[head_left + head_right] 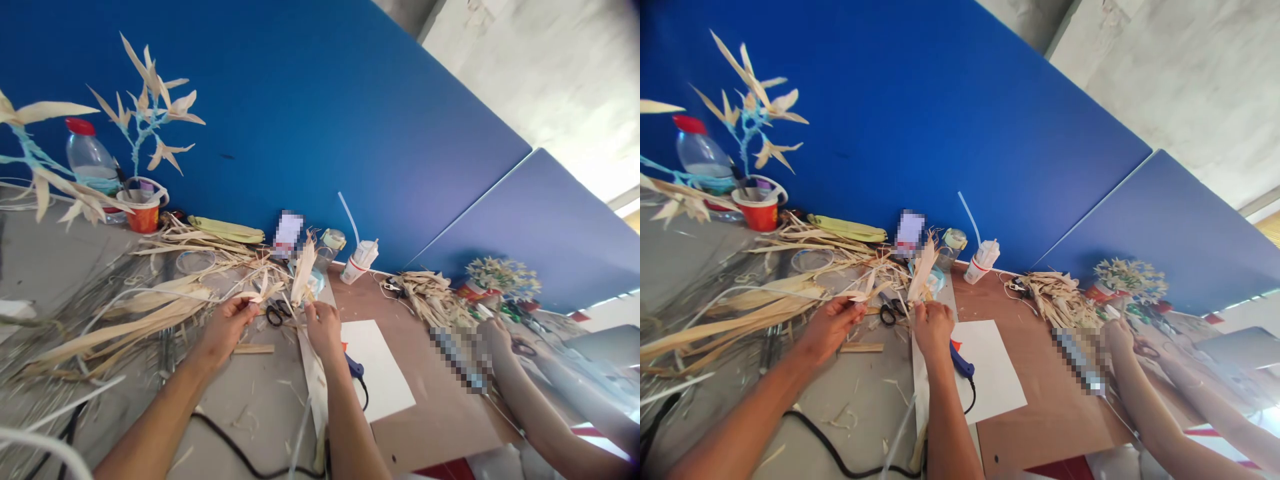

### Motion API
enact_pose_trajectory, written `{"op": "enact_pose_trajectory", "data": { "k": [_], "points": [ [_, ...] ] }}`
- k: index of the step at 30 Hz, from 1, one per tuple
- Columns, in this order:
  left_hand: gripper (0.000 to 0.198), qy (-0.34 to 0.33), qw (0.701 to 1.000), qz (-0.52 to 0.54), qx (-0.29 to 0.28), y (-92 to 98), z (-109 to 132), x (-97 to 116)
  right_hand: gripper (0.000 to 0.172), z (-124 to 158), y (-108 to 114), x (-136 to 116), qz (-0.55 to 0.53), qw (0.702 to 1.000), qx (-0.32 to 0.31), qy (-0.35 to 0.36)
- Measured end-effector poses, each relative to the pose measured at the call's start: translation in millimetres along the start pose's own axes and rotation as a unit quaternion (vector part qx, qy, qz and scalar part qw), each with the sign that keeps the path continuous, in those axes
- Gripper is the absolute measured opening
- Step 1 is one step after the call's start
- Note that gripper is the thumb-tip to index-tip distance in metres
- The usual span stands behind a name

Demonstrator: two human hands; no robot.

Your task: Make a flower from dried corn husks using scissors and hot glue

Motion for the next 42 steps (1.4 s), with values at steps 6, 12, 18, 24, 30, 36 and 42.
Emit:
{"op": "enact_pose_trajectory", "data": {
  "k": [6, 12, 18, 24, 30, 36, 42],
  "points": [
    [0.027, 0.01, 0.999, 0.027, 0.022, -2.0, 0, 4, 0.03, 9, 4, -15, 0.055, 0.978, 0.144, 0.14],
    [0.027, 0.023, 0.999, 0.043, -0.012, -3.5, 1, 4, 0.02, 23, -17, -27, -0.088, 0.989, -0.052, 0.108],
    [0.024, 0.045, 0.995, 0.015, -0.089, -10.2, 8, -2, 0.012, 33, -43, -29, -0.287, 0.947, -0.141, -0.04],
    [0.024, 0.044, 0.992, 0.003, -0.115, -19.0, 13, 4, 0.011, 30, -42, -29, -0.342, 0.926, -0.149, -0.059],
    [0.026, 0.05, 0.991, -0.032, -0.118, -19.4, 14, 4, 0.008, 33, -45, -28, -0.284, 0.949, -0.125, -0.059],
    [0.024, 0.024, 0.989, -0.093, -0.112, -22.1, 14, 8, 0.009, 33, -44, -26, -0.215, 0.969, -0.108, -0.053],
    [0.021, -0.019, 0.986, -0.144, -0.083, -20.2, 11, -3, 0.016, 36, -42, -30, -0.129, 0.986, -0.086, -0.061]
  ]
}}
Point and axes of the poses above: each hand's wrist, its own z-axis away from the middle knuckle, its own y-axis out of the back of the hand, x = y × z, the point moved 1 cm from there along -z, towards the middle knuckle, and after that the axes turned 5 degrees about -y, right-handed, at the moved point
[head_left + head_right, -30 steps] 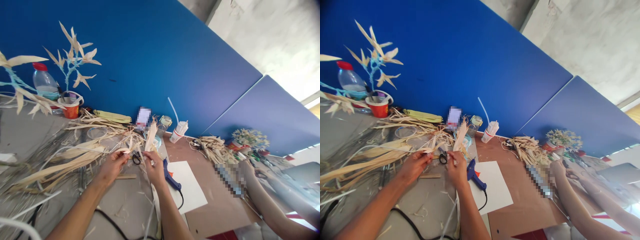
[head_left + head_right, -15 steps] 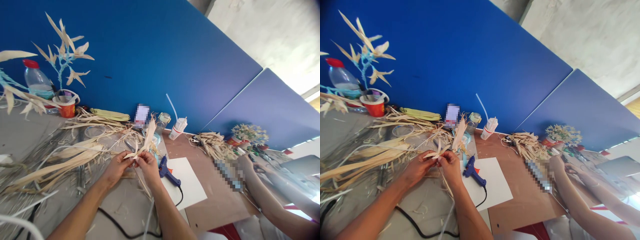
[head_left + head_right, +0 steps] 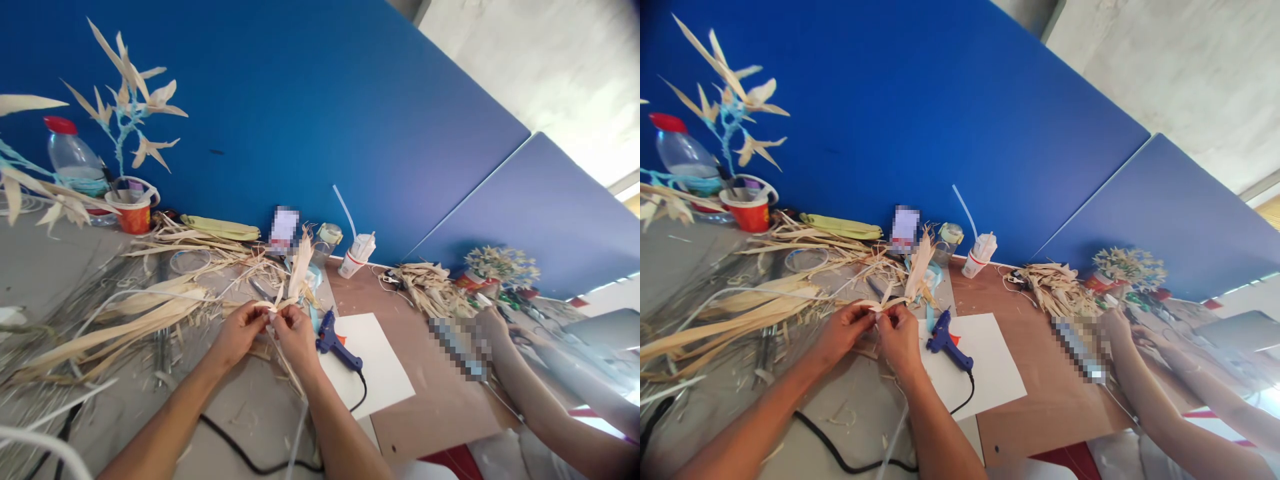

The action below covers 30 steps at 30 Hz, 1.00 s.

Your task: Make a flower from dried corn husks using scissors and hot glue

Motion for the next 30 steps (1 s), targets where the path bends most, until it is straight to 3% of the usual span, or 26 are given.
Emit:
{"op": "enact_pose_trajectory", "data": {
  "k": [12, 17, 21, 27, 30],
  "points": [
    [0.014, -0.12, 0.984, -0.132, -0.013, 2.8, 5, -13, 0.016, 1, 1, -4, -0.036, 0.999, 0.008, 0.009],
    [0.013, -0.16, 0.964, -0.21, 0.03, 6.4, 6, -10, 0.018, -1, 3, -4, -0.047, 0.998, -0.03, 0.014],
    [0.012, -0.165, 0.964, -0.201, 0.054, 6.9, 5, -11, 0.013, -3, 0, -1, -0.087, 0.994, -0.059, 0.007],
    [0.012, -0.132, 0.981, -0.128, 0.063, 5.4, 3, -22, 0.009, -6, 4, 2, -0.159, 0.987, -0.037, 0.004],
    [0.012, -0.126, 0.984, -0.104, 0.067, 5.9, 2, -21, 0.013, -7, 9, 0, -0.203, 0.977, -0.057, 0.01]
  ]
}}
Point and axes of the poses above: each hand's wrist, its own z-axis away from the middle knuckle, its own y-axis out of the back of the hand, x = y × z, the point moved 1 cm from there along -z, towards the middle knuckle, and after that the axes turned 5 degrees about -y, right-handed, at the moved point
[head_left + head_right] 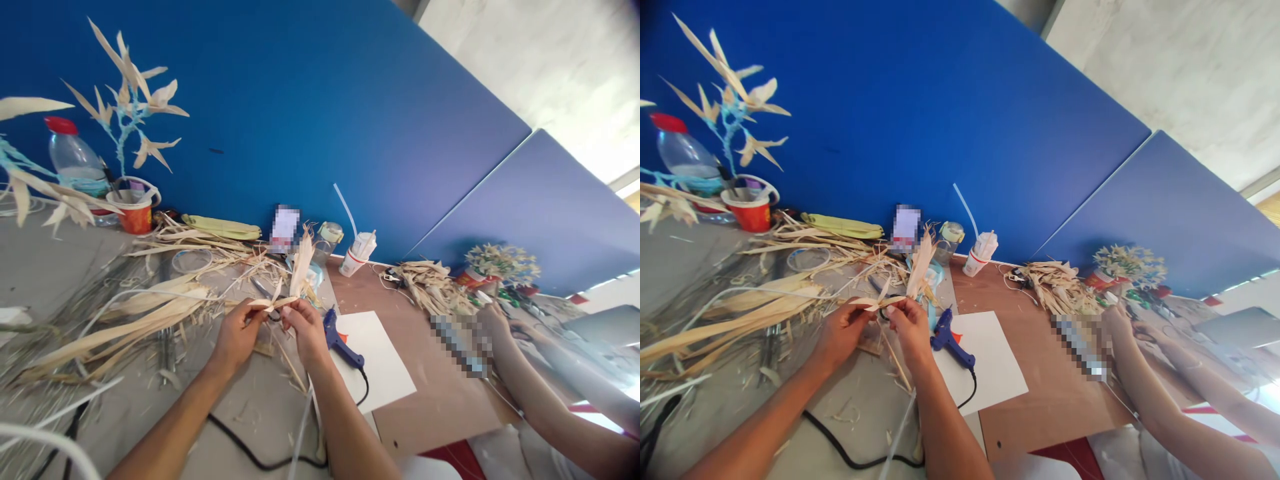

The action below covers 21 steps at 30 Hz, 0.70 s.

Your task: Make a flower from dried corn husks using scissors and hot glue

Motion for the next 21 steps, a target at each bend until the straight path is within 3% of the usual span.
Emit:
{"op": "enact_pose_trajectory", "data": {
  "k": [7, 14, 17, 21],
  "points": [
    [0.011, 0.025, 1.0, 0.003, -0.012, 0.2, -2, 5, 0.021, -4, -2, 3, -0.036, 0.998, 0.026, -0.035],
    [0.011, 0.003, 1.0, 0.02, -0.005, -2.1, -2, 13, 0.022, -4, -3, 4, -0.213, 0.96, -0.026, -0.182],
    [0.011, 0.015, 1.0, 0.017, 0.008, -2.2, -1, 12, 0.02, -3, -4, 5, -0.217, 0.95, -0.031, -0.223],
    [0.012, 0.027, 1.0, 0.009, 0.01, -2.3, 1, 8, 0.021, -2, -5, 8, -0.181, 0.959, -0.016, -0.217]
  ]
}}
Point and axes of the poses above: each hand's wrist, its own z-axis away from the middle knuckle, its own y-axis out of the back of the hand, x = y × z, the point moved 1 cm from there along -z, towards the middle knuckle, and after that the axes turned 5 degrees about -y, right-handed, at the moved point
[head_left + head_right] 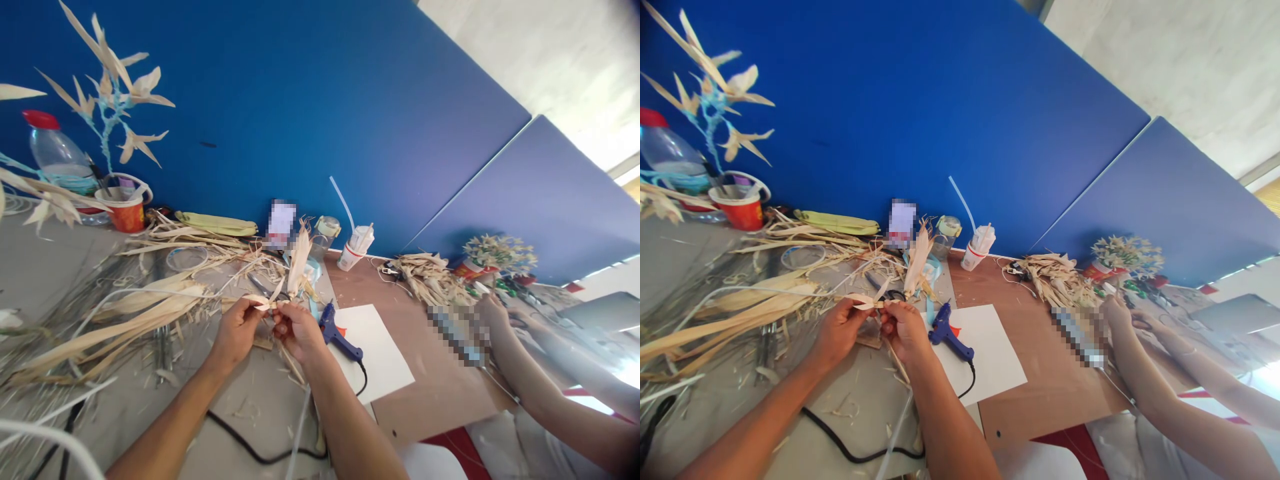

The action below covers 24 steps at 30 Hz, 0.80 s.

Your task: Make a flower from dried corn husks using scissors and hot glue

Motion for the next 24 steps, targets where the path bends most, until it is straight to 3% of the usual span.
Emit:
{"op": "enact_pose_trajectory", "data": {
  "k": [11, 16, 19, 21, 24],
  "points": [
    [0.018, 0.002, 0.998, -0.014, 0.066, 8.3, -9, -5, 0.025, 4, 8, -16, 0.014, 0.998, 0.006, 0.06],
    [0.022, 0.003, 0.996, -0.012, 0.09, 12.7, -12, -7, 0.035, 13, 12, -32, 0.134, 0.98, 0.042, 0.137],
    [0.02, -0.001, 0.995, -0.005, 0.099, 13.2, -13, -5, 0.028, 22, 14, -45, 0.285, 0.93, 0.105, 0.207],
    [0.018, -0.001, 0.994, 0.003, 0.105, 12.9, -14, -4, 0.025, 30, 15, -57, 0.41, 0.871, 0.133, 0.236],
    [0.018, 0.006, 0.993, 0.014, 0.116, 12.7, -15, -5, 0.021, 44, 19, -82, 0.598, 0.764, 0.12, 0.212]
  ]
}}
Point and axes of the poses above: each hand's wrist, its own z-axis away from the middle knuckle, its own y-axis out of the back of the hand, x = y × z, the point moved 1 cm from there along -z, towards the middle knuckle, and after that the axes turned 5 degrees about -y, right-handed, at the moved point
